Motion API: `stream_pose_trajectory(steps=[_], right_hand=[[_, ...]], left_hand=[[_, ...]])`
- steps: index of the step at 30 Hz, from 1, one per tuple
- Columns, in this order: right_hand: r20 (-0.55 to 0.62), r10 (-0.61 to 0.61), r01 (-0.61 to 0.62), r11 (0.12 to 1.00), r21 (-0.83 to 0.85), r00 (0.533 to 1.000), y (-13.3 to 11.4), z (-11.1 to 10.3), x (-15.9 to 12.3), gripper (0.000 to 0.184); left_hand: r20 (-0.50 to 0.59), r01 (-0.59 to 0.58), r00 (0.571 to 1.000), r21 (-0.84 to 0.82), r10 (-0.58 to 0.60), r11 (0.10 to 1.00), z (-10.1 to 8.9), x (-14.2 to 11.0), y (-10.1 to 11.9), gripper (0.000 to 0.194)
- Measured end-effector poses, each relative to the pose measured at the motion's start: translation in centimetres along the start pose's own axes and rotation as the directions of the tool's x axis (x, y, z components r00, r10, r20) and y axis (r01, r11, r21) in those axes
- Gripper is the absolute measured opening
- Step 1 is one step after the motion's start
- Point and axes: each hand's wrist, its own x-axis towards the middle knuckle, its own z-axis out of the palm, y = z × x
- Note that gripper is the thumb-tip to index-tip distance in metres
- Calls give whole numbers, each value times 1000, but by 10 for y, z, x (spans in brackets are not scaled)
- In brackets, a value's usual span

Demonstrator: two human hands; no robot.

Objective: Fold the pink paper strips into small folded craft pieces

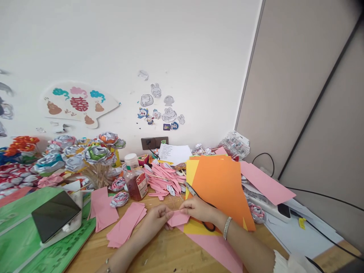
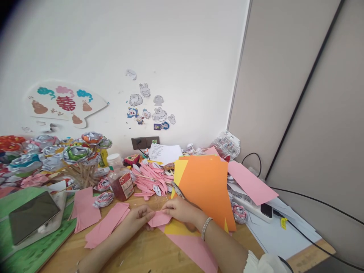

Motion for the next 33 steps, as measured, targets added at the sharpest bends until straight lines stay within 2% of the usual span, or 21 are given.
stream_pose_trajectory(steps=[5,7,10,12,15,19,21,23,26,30,33], right_hand=[[14,21,-22,997,74,1000,0,4,1,28],[61,49,-58,988,146,997,1,3,1,27],[51,69,-77,981,176,996,3,-1,0,22],[40,75,-81,978,192,996,4,-3,0,20],[48,75,-84,967,239,996,4,-2,0,20],[-17,53,-49,982,181,998,2,5,0,17],[-25,48,-43,983,179,999,0,10,1,19],[-37,47,-37,967,251,998,-1,15,2,20],[-88,49,-13,927,374,995,-3,17,4,17],[-148,67,-5,924,384,987,-6,15,3,12],[-208,81,12,911,413,975,-8,14,3,16]], left_hand=[[-23,-68,997,177,73,982,0,-3,-1,29],[-6,-39,999,137,40,990,-1,-3,-3,30],[90,24,996,-12,-23,1000,-5,-1,-5,32],[151,45,988,-89,-31,995,-8,-1,-4,33],[179,52,984,-168,-21,984,-9,-3,2,31],[184,71,982,-131,-46,989,-6,-9,10,26],[172,36,985,-51,-27,998,-4,-11,12,22],[124,-7,992,-8,7,1000,-2,-11,11,23],[50,-31,998,-10,31,999,0,-9,8,22],[67,-8,998,-50,11,999,0,-6,5,17],[-28,-36,999,-55,35,998,0,-4,4,19]])
